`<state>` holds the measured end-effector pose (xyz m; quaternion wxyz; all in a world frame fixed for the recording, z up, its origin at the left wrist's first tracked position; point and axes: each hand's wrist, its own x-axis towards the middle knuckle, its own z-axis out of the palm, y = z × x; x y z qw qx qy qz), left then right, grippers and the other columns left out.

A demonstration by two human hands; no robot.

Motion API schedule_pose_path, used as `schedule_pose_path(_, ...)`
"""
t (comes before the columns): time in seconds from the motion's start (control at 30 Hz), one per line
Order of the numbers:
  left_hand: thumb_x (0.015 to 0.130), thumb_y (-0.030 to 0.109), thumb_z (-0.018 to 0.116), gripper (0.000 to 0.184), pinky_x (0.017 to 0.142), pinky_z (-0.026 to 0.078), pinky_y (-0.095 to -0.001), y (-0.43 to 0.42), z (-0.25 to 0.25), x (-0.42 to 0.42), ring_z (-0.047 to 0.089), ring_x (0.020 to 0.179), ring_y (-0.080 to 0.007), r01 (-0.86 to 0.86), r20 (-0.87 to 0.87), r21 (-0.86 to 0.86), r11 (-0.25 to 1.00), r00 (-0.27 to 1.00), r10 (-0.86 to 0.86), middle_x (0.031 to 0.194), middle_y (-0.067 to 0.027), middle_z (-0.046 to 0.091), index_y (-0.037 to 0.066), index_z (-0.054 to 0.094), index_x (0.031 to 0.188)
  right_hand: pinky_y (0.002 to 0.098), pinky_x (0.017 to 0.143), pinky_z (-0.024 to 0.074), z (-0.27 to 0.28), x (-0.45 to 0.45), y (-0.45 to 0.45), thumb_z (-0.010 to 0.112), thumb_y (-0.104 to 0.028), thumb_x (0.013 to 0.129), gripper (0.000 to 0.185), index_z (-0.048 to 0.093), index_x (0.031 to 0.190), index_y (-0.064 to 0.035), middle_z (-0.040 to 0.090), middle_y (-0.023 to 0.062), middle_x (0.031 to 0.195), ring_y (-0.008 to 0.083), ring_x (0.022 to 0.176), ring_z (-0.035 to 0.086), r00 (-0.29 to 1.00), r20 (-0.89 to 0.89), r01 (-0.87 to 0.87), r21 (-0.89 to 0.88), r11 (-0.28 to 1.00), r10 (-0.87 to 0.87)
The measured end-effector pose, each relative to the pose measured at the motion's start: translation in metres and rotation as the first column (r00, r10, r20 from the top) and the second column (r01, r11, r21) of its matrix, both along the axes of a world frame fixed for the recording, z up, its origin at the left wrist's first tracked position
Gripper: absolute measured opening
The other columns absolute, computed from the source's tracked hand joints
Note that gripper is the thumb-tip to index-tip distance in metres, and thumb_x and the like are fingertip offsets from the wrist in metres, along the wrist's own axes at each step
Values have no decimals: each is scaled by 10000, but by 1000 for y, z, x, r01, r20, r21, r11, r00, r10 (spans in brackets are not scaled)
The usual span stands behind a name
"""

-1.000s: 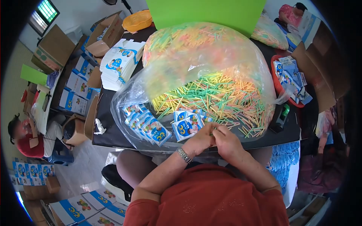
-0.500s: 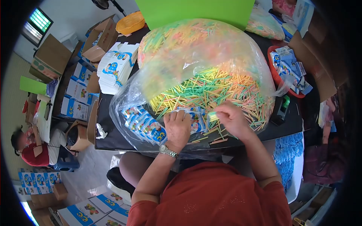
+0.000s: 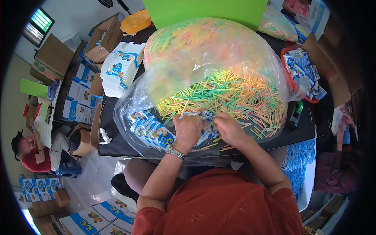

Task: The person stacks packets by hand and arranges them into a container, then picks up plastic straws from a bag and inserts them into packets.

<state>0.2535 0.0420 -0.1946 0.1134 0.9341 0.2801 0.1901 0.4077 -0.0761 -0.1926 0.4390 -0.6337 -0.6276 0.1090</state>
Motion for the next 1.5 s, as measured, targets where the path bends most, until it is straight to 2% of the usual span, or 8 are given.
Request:
schedule_pose_path(0.33,734,128,578,272,865,371,-454,-13,26,2,560,798,-206,25,155,458,889,982,-107,938,-46,595,107,653,995,370,684,481,-13,2,-7,551,67,795,193,591,976,14,568,183,912,330,778,572,996,51,71,-64,995,-67)
schedule_pose_path(0.5,841,57,628,169,669,471,-286,-20,10,0,614,728,-161,74,382,-318,945,923,56,833,-25,645,73,660,1006,225,576,437,27,17,-13,539,60,882,184,620,1031,-11,559,50,889,89,684,526,948,-308,145,200,969,-78)
schedule_pose_path(0.6,858,75,674,121,610,467,-203,-18,8,-1,552,723,-11,221,417,-786,578,879,231,835,19,657,19,645,961,234,597,454,53,18,-14,575,54,858,204,621,1044,-16,579,78,919,133,706,560,973,-230,93,236,967,-37)
schedule_pose_path(0.73,855,54,672,117,612,460,-188,-24,29,-8,549,703,-15,304,460,-835,459,843,279,794,18,652,17,664,965,258,622,475,75,19,-9,606,46,833,201,623,1026,-9,593,109,946,185,742,589,999,-38,35,294,955,-25)
schedule_pose_path(1.03,880,158,662,148,527,419,-247,-20,35,-15,498,597,-51,254,371,-546,798,928,-41,634,-49,571,26,621,827,294,650,498,80,15,-12,618,41,818,201,625,1014,-2,602,128,956,235,793,614,995,86,-80,316,946,55)
schedule_pose_path(1.23,842,90,696,114,569,444,-224,-29,24,-8,525,639,-30,419,483,-873,250,812,327,717,-12,636,36,611,894,286,614,489,47,8,-16,601,60,830,229,609,1049,-7,581,103,956,164,743,588,938,-342,11,175,984,50)
schedule_pose_path(1.3,851,28,662,38,630,509,-223,-25,20,-17,651,762,-93,403,462,-877,262,856,231,838,-58,678,15,635,874,250,585,478,44,4,-17,593,51,848,194,614,1034,0,578,86,974,122,692,570,773,-631,12,124,992,70)
schedule_pose_path(1.5,846,52,675,132,542,414,-237,-25,25,-21,483,600,-56,328,469,-741,586,877,102,664,-11,577,19,598,744,242,614,480,58,9,-13,572,50,866,213,611,1068,-7,573,82,983,132,731,582,903,-419,7,234,972,94)
